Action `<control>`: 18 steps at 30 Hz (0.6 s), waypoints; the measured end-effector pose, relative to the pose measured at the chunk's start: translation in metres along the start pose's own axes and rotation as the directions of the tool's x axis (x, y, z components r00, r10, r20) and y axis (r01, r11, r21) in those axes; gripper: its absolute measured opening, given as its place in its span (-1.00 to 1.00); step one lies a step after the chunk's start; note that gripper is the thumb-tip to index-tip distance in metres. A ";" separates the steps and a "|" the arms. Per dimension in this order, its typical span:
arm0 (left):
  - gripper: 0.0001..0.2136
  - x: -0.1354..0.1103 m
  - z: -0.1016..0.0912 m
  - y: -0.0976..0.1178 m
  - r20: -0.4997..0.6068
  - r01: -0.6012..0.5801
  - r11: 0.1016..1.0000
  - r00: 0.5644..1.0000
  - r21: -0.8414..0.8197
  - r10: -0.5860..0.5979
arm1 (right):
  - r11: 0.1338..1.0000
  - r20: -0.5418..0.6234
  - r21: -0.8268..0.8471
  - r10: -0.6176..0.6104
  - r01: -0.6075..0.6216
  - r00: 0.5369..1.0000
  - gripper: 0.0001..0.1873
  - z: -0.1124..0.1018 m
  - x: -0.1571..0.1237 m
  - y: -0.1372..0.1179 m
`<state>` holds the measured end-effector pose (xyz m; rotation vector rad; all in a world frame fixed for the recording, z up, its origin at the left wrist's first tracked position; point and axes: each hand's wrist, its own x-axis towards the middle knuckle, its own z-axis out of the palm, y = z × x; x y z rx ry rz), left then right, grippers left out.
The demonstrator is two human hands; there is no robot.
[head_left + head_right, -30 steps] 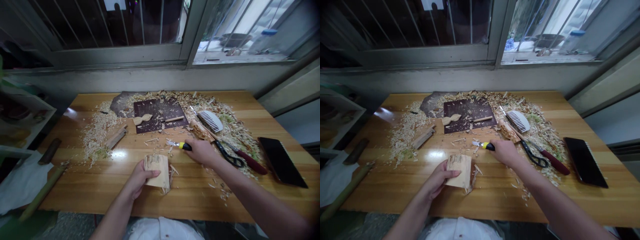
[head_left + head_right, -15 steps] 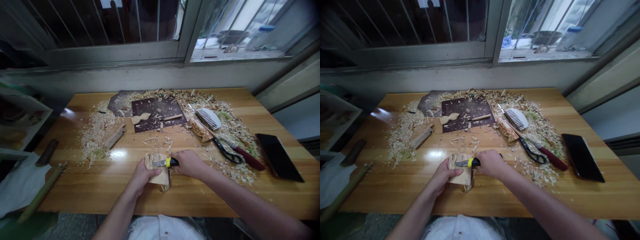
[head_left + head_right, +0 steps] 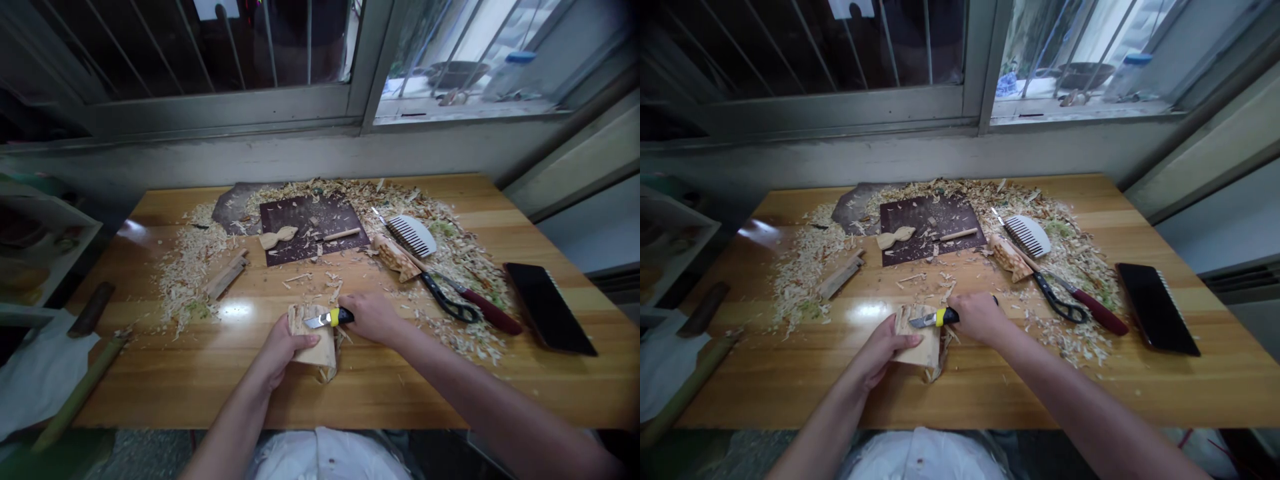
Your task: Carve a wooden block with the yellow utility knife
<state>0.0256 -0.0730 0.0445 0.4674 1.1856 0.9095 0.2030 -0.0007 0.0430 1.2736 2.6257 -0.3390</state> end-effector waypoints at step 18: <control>-0.54 -0.009 -0.006 0.010 -0.013 -0.050 0.999 0.999 -0.013 0.050 | 0.997 -0.014 -0.056 -0.061 0.060 0.998 -0.81 -0.034 0.000 -0.005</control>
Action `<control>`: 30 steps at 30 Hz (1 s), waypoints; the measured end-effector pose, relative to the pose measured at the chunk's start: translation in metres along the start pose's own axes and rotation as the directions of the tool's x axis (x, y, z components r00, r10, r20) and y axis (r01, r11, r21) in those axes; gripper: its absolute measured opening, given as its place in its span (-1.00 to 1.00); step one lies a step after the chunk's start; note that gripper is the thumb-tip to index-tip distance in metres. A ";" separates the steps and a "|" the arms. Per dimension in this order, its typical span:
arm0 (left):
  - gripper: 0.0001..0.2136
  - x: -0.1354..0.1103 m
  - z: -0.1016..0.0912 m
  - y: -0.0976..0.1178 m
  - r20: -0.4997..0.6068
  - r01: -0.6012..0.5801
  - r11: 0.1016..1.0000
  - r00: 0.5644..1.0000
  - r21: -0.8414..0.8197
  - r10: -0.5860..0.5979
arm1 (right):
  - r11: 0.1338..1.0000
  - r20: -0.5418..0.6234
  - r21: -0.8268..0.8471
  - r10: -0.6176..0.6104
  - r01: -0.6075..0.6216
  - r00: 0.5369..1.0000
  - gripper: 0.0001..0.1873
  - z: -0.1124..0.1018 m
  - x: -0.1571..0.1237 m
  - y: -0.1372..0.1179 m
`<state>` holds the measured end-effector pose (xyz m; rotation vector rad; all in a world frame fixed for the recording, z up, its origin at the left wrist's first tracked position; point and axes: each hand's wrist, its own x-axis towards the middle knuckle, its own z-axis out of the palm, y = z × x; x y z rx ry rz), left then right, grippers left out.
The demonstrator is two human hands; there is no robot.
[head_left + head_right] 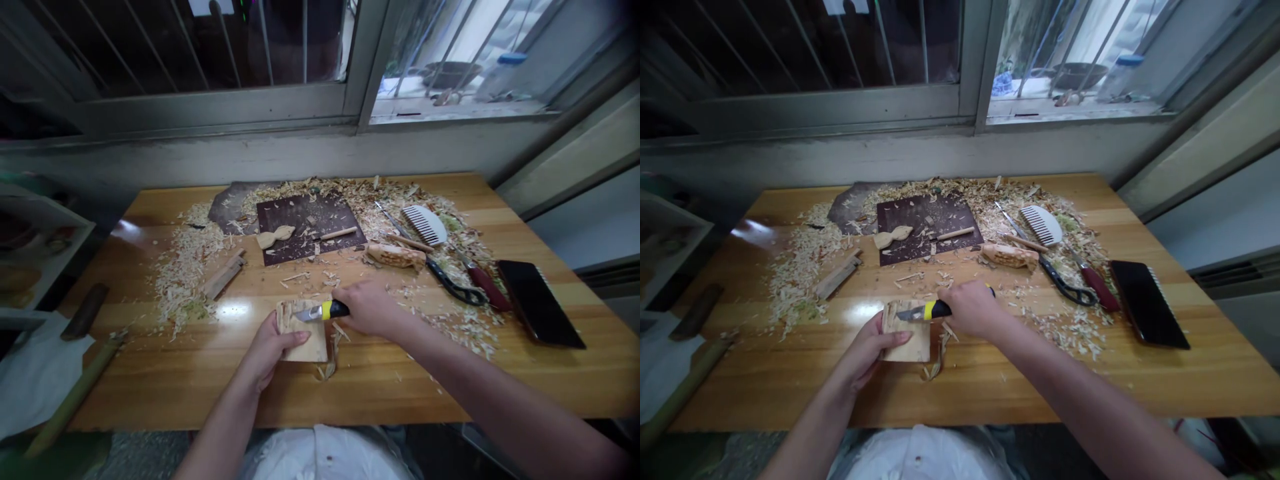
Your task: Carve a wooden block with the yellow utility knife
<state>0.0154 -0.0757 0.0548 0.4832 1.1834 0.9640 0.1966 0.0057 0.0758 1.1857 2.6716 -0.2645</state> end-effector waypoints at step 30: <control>-0.53 -0.007 -0.004 0.003 -0.020 0.041 0.999 0.999 0.031 -0.040 | 0.974 -0.041 -0.014 0.225 -0.226 0.974 -0.79 0.011 -0.003 0.044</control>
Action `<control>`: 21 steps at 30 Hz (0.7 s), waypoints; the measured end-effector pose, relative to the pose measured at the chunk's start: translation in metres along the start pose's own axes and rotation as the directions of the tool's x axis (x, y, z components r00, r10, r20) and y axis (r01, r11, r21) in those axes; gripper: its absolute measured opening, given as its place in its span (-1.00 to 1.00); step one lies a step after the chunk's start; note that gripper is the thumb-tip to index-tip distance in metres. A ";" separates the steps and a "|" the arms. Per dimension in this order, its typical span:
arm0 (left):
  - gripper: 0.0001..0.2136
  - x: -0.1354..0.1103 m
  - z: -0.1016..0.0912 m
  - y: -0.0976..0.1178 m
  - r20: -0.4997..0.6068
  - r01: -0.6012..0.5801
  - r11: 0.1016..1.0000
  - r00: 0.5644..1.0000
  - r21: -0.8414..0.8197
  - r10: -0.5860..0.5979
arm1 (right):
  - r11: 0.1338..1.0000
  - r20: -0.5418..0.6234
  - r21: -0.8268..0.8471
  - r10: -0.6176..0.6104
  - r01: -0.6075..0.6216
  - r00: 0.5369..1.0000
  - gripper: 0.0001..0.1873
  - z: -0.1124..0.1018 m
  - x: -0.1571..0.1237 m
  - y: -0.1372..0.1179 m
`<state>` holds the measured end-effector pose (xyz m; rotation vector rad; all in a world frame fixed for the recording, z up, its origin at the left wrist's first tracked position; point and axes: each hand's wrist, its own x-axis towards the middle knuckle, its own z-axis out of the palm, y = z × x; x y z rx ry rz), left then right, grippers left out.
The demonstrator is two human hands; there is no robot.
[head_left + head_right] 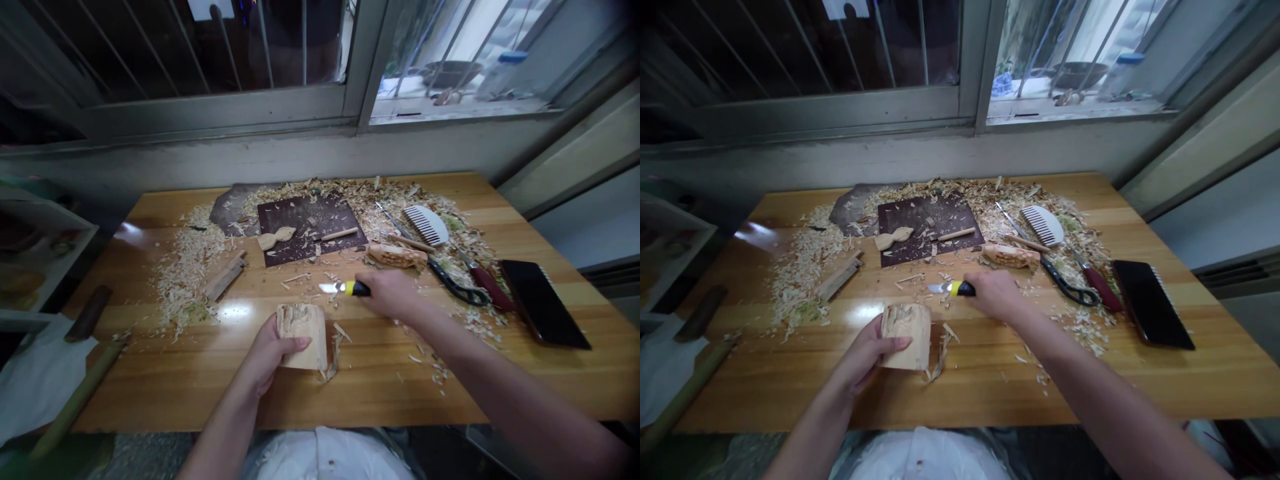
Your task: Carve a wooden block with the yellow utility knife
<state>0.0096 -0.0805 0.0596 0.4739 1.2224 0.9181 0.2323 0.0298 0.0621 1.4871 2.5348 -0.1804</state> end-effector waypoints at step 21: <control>-0.54 -0.009 0.002 0.004 0.128 0.040 0.999 0.991 -0.027 -0.037 | 0.999 -0.038 0.038 -0.007 0.008 0.999 -0.78 0.015 0.003 -0.006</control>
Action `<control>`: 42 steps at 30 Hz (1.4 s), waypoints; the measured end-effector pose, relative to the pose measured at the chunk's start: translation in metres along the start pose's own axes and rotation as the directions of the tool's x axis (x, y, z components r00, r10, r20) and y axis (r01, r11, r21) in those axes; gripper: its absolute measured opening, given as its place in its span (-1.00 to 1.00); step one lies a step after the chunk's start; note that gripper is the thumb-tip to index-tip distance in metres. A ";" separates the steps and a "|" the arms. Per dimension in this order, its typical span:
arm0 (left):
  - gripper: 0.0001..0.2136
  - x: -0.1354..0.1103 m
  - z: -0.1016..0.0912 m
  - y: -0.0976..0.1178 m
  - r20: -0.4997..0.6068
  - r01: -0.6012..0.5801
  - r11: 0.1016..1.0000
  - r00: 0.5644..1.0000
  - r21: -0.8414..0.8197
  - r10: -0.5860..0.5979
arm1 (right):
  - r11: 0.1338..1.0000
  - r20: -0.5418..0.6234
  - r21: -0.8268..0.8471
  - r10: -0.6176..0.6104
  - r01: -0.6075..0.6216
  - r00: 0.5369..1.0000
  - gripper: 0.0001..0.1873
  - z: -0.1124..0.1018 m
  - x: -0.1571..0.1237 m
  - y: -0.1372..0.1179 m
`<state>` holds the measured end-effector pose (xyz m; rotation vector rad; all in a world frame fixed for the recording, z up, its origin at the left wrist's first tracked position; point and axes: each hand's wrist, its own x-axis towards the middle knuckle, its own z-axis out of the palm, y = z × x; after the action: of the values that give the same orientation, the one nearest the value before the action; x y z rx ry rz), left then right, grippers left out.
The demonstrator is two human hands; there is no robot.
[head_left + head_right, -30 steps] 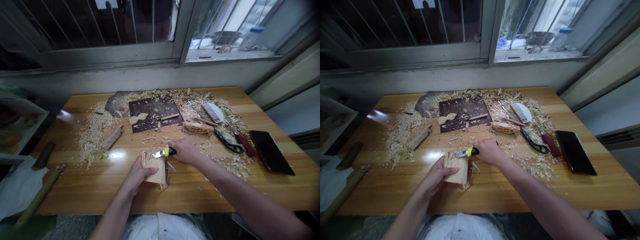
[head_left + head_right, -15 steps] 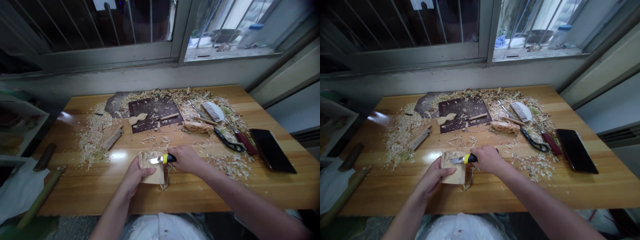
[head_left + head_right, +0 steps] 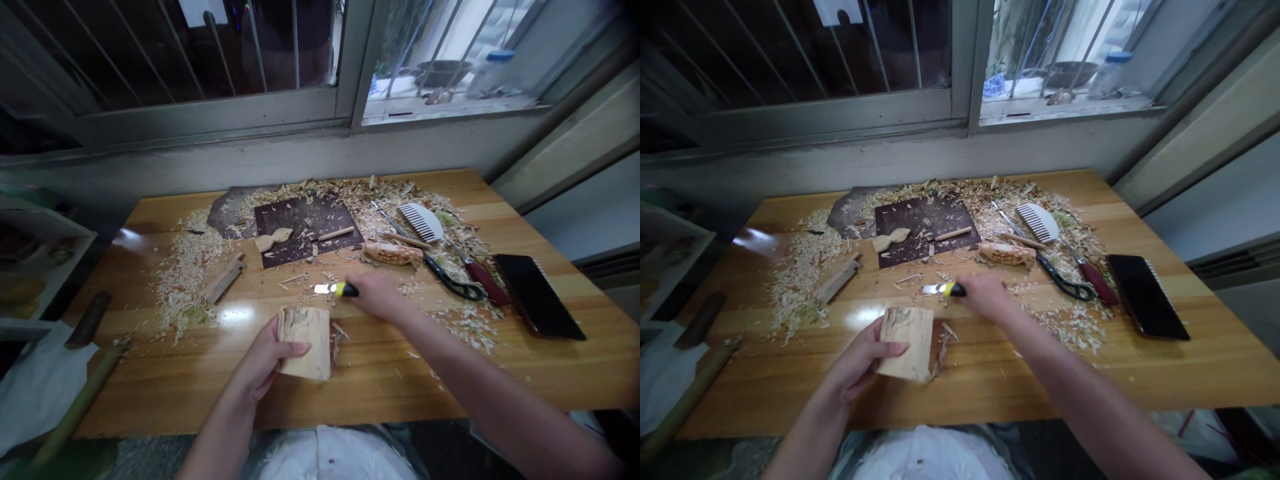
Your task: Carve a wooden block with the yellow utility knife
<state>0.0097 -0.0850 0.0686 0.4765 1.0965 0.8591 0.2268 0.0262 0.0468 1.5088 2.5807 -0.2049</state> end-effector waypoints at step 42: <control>-0.55 -0.002 -0.006 0.001 -0.109 -0.042 0.999 0.993 -0.030 0.039 | 0.999 -0.023 -0.012 0.029 -0.030 0.999 -0.78 -0.029 -0.001 0.003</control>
<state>0.0038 -0.0865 0.0681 0.4308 1.1737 0.9455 0.2287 0.0325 0.0756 1.5527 2.5700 -0.1687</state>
